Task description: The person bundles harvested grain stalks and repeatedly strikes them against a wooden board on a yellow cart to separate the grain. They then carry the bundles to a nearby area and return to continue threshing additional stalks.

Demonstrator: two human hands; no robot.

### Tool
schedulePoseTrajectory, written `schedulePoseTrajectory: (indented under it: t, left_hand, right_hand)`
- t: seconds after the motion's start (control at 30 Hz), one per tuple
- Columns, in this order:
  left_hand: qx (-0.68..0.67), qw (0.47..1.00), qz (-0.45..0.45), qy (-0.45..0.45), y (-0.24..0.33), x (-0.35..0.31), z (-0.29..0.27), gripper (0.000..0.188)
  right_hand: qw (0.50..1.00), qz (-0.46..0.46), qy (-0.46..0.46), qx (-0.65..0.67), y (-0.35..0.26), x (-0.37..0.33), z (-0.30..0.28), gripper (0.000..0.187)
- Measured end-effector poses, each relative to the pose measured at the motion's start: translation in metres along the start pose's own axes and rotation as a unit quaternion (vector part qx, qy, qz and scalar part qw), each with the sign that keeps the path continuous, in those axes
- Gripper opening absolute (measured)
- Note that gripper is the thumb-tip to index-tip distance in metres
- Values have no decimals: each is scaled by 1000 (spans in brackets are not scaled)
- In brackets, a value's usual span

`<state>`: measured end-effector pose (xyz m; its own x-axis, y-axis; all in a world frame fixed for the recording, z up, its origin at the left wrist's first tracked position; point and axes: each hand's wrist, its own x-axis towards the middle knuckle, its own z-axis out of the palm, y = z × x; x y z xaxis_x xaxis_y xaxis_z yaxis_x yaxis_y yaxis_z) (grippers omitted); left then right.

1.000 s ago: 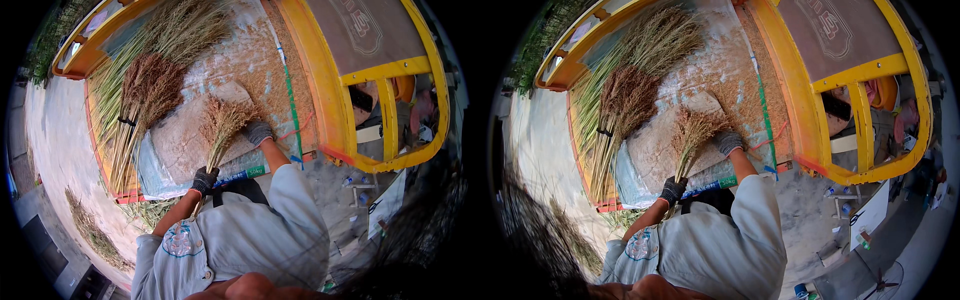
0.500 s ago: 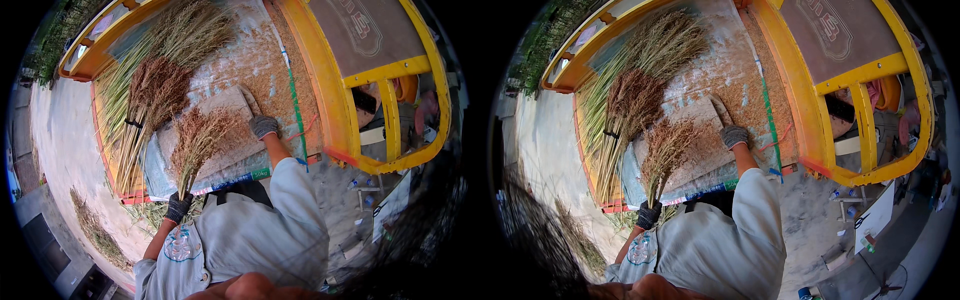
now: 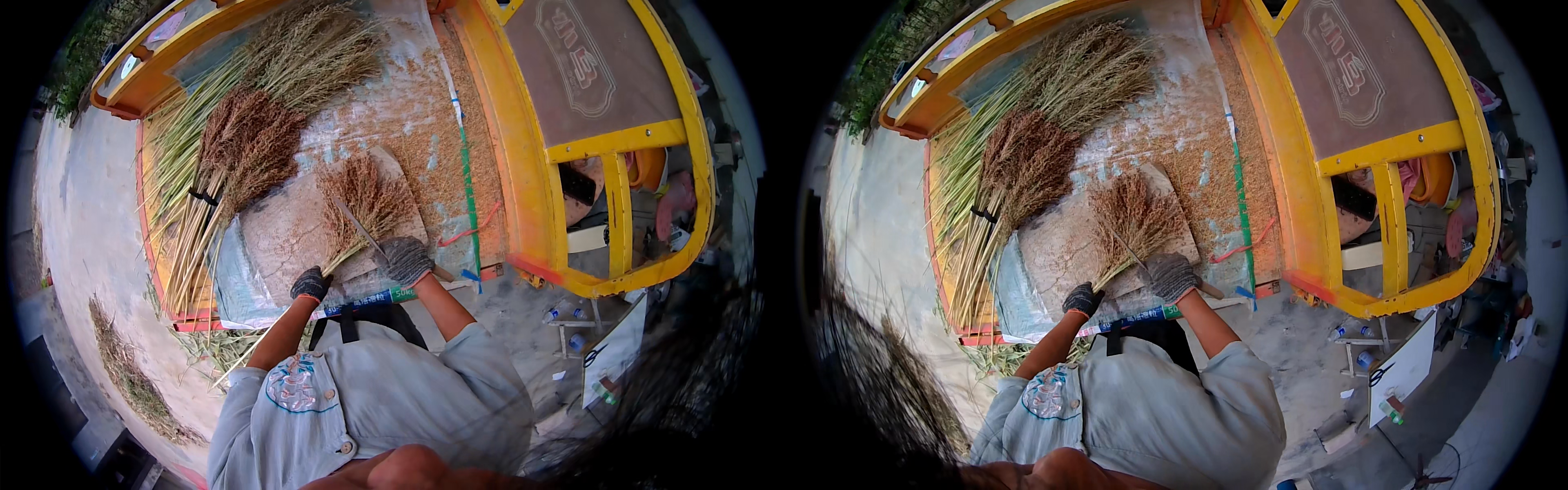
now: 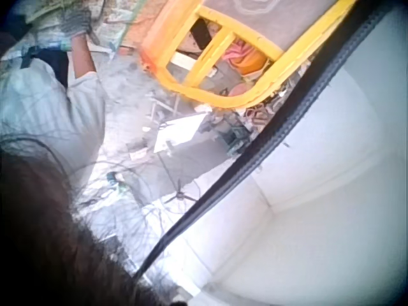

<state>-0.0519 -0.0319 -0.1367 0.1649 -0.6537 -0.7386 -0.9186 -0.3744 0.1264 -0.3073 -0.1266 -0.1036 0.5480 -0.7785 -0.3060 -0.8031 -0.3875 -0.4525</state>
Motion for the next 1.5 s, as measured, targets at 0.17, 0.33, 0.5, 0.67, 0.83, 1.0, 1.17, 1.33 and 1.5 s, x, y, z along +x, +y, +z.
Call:
schedulePoseTrajectory:
  t: [0.17, 0.33, 0.5, 0.67, 0.83, 1.0, 1.17, 1.33, 1.5]
  left_hand:
    - [24, 1000, -14, -11, 1, -6, -19, 49]
    - [-6, 999, -31, -24, 8, -10, -23, 51]
    - [12, 1000, -25, -7, 3, -7, -24, 48]
    - [32, 998, -52, 13, 13, -14, -26, 46]
    - [49, 996, -67, 16, 18, -16, -34, 46]
    - [43, 997, -57, 27, 6, -16, -37, 44]
    - [50, 996, -25, 64, 9, -9, -42, 42]
    - [41, 996, -53, 54, 11, -14, -50, 41]
    - [33, 993, -100, 53, 13, -16, -40, 38]
  right_hand:
    - [992, -44, -116, -13, 5, 32, 45, 34]
    - [993, 46, -95, -56, 71, 48, 23, 35]
    - [955, 285, -73, -37, 115, 64, -25, 43]
    - [985, 173, 6, -12, 79, 35, -15, 46]
    - [983, -78, -155, -53, -16, 39, 29, 37]
    - [986, 41, -159, 4, 48, 78, 13, 41]
    - [971, 145, -186, -21, 75, 86, -2, 44]
    - [965, 260, -27, -26, 102, 76, -61, 45]
    - [992, 130, -4, -4, 38, 54, -65, 41]
